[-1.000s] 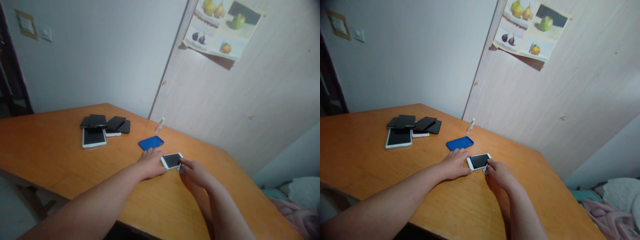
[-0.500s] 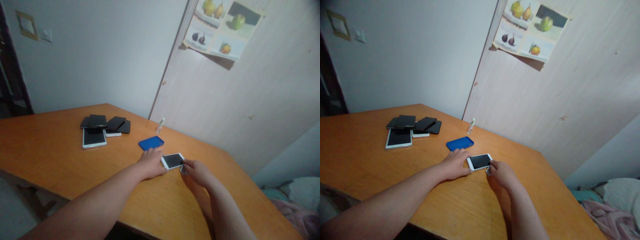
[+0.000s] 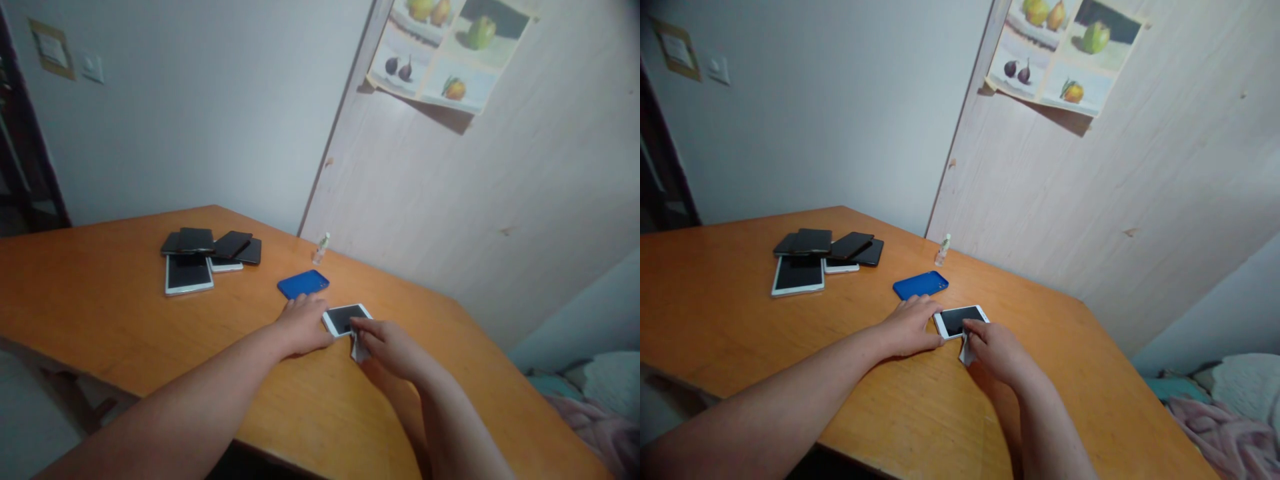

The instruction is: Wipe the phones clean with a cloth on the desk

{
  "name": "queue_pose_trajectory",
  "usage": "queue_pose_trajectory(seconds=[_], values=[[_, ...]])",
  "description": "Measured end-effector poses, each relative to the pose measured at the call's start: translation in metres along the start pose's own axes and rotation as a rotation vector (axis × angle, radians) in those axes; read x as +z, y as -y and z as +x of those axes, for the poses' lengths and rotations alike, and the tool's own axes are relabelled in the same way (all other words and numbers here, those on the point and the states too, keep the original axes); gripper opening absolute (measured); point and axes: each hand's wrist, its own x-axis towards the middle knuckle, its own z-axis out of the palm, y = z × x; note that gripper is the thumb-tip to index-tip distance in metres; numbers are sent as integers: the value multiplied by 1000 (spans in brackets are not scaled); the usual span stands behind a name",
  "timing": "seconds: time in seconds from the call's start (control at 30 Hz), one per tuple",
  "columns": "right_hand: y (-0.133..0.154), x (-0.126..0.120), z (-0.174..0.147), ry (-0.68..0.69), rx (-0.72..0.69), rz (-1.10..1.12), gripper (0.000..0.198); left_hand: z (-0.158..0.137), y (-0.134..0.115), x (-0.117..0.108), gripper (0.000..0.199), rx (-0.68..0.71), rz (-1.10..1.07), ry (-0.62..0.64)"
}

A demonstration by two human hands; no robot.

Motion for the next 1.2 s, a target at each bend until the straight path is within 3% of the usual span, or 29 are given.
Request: queue_pose_trajectory(seconds=[0.07, 0.13, 0.3, 0.37, 0.6, 0.83, 1.07, 1.2], values=[[-10, -1, 3, -32, 108, -86, 44, 0, -1, -1, 49, -8, -4, 1], [-8, -1, 3, -33, 125, -124, 45, 0, -1, -1, 48, -14, -12, 1], [22, 5, -4, 66, -126, 40, 44, 0, 1, 1, 47, -4, -26, -8], [21, 6, -2, 71, -153, 98, 43, 0, 1, 1, 47, 2, -22, -8], [-25, 9, 15, -173, 111, -84, 43, 0, 3, 2, 49, 28, 2, -30], [-23, 26, 29, -296, -19, 28, 31, 1, 4, 5, 61, -16, 20, -67], [-67, 19, 38, -421, 358, 75, 21, 3, 7, 8, 69, -53, 77, -61], [-70, 16, 37, -389, 392, 197, 10, 3, 7, 8, 68, -47, 75, -59]])
